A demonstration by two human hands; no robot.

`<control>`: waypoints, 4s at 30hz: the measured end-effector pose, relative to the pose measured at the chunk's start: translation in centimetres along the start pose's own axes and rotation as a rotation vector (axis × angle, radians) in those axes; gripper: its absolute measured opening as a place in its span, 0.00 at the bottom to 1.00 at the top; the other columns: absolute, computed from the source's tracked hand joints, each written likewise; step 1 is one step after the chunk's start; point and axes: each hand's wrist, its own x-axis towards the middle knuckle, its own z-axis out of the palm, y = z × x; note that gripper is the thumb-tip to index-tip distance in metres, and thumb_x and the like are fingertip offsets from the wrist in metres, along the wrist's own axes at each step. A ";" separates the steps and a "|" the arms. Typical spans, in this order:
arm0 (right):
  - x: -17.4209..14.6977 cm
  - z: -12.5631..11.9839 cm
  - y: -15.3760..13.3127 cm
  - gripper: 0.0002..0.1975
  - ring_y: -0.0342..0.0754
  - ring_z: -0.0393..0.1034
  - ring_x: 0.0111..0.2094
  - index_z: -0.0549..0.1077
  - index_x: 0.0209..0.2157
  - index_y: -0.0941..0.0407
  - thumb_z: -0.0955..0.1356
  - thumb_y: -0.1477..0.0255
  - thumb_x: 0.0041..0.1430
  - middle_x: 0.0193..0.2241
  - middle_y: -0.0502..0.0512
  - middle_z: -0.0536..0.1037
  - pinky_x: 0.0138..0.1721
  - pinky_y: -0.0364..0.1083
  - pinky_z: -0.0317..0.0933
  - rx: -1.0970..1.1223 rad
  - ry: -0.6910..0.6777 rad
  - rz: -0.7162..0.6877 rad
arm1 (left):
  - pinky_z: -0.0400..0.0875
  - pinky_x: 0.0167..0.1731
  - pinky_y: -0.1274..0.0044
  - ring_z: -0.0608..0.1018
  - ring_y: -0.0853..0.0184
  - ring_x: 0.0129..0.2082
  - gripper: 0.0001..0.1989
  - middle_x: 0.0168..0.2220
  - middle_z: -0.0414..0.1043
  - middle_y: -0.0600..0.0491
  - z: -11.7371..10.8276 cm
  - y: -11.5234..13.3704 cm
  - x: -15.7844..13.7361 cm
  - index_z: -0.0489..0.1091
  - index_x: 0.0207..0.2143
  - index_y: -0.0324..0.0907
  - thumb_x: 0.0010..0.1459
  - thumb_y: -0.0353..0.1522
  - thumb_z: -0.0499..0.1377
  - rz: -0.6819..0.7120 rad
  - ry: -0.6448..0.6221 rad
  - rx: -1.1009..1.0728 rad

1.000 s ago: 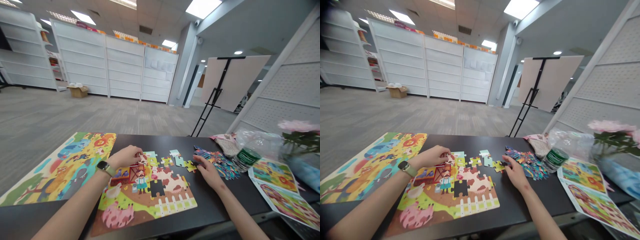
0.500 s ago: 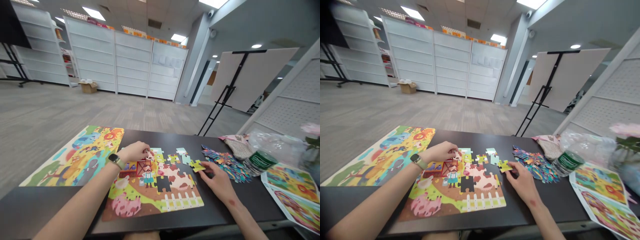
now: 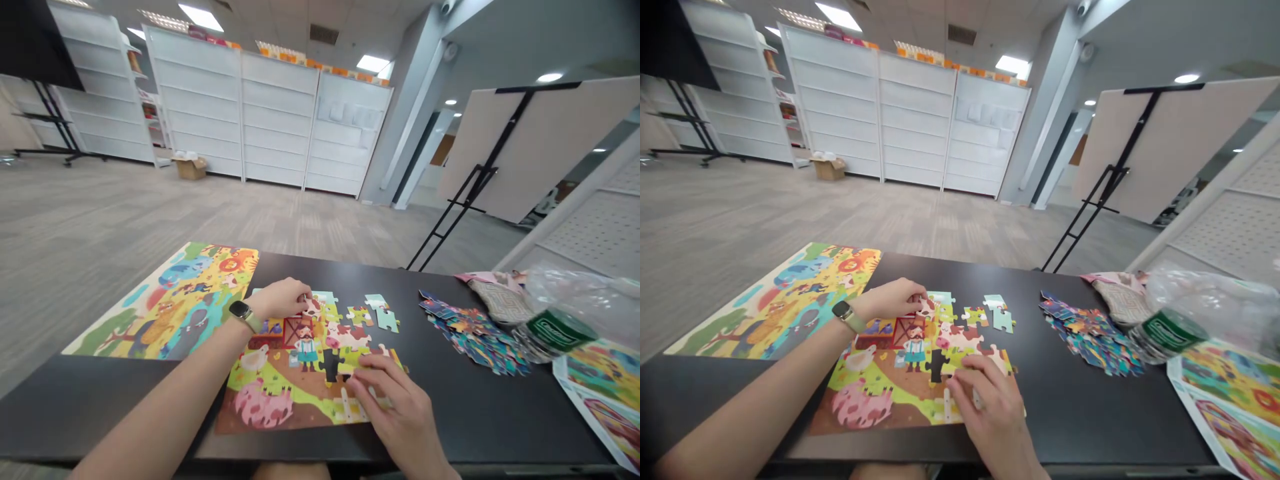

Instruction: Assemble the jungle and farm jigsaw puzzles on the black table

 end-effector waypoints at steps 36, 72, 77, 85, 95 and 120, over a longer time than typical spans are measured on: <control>0.0 -0.4 -0.6 0.14 0.54 0.69 0.53 0.76 0.46 0.52 0.62 0.78 0.66 0.51 0.56 0.79 0.54 0.57 0.65 -0.042 -0.305 -0.020 | 0.64 0.29 0.79 0.78 0.65 0.31 0.11 0.34 0.79 0.50 0.0 0.3 0.0 0.77 0.40 0.40 0.60 0.30 0.56 0.005 -0.018 -0.046; 3.6 0.5 2.9 0.17 0.48 0.77 0.39 0.73 0.51 0.55 0.64 0.65 0.65 0.38 0.56 0.81 0.42 0.47 0.71 0.473 -0.085 0.379 | 0.67 0.29 0.81 0.76 0.70 0.28 0.10 0.30 0.78 0.52 0.8 4.4 0.0 0.78 0.38 0.37 0.58 0.33 0.61 0.185 -0.282 -0.682; 3.7 -0.4 3.1 0.15 0.50 0.77 0.40 0.77 0.46 0.55 0.63 0.65 0.66 0.42 0.57 0.81 0.43 0.48 0.71 0.422 -0.085 0.402 | 0.69 0.34 0.80 0.78 0.67 0.34 0.10 0.35 0.80 0.51 0.7 4.2 -0.1 0.78 0.40 0.39 0.61 0.33 0.58 0.223 -0.190 -0.546; 3.8 0.0 1.2 0.13 0.48 0.76 0.35 0.79 0.42 0.53 0.63 0.68 0.65 0.38 0.55 0.83 0.37 0.45 0.68 0.280 -0.235 0.274 | 0.68 0.31 0.79 0.77 0.67 0.31 0.12 0.33 0.77 0.52 1.3 3.2 0.3 0.76 0.42 0.40 0.62 0.34 0.55 0.169 -0.118 -0.410; 3.0 -4.9 10.1 0.15 0.53 0.75 0.36 0.79 0.38 0.56 0.64 0.63 0.60 0.35 0.58 0.82 0.37 0.48 0.67 0.173 -0.026 0.537 | 0.67 0.51 0.68 0.73 0.54 0.52 0.23 0.55 0.67 0.43 0.7 2.1 -0.4 0.71 0.53 0.42 0.57 0.40 0.61 0.085 0.066 0.027; 5.3 -5.6 16.6 0.12 0.51 0.73 0.34 0.76 0.34 0.56 0.63 0.69 0.54 0.29 0.55 0.79 0.40 0.47 0.62 -0.265 -0.110 0.485 | 0.63 0.56 0.63 0.67 0.49 0.57 0.35 0.60 0.63 0.45 1.1 2.3 -0.7 0.69 0.56 0.48 0.45 0.45 0.69 0.029 -0.116 -0.003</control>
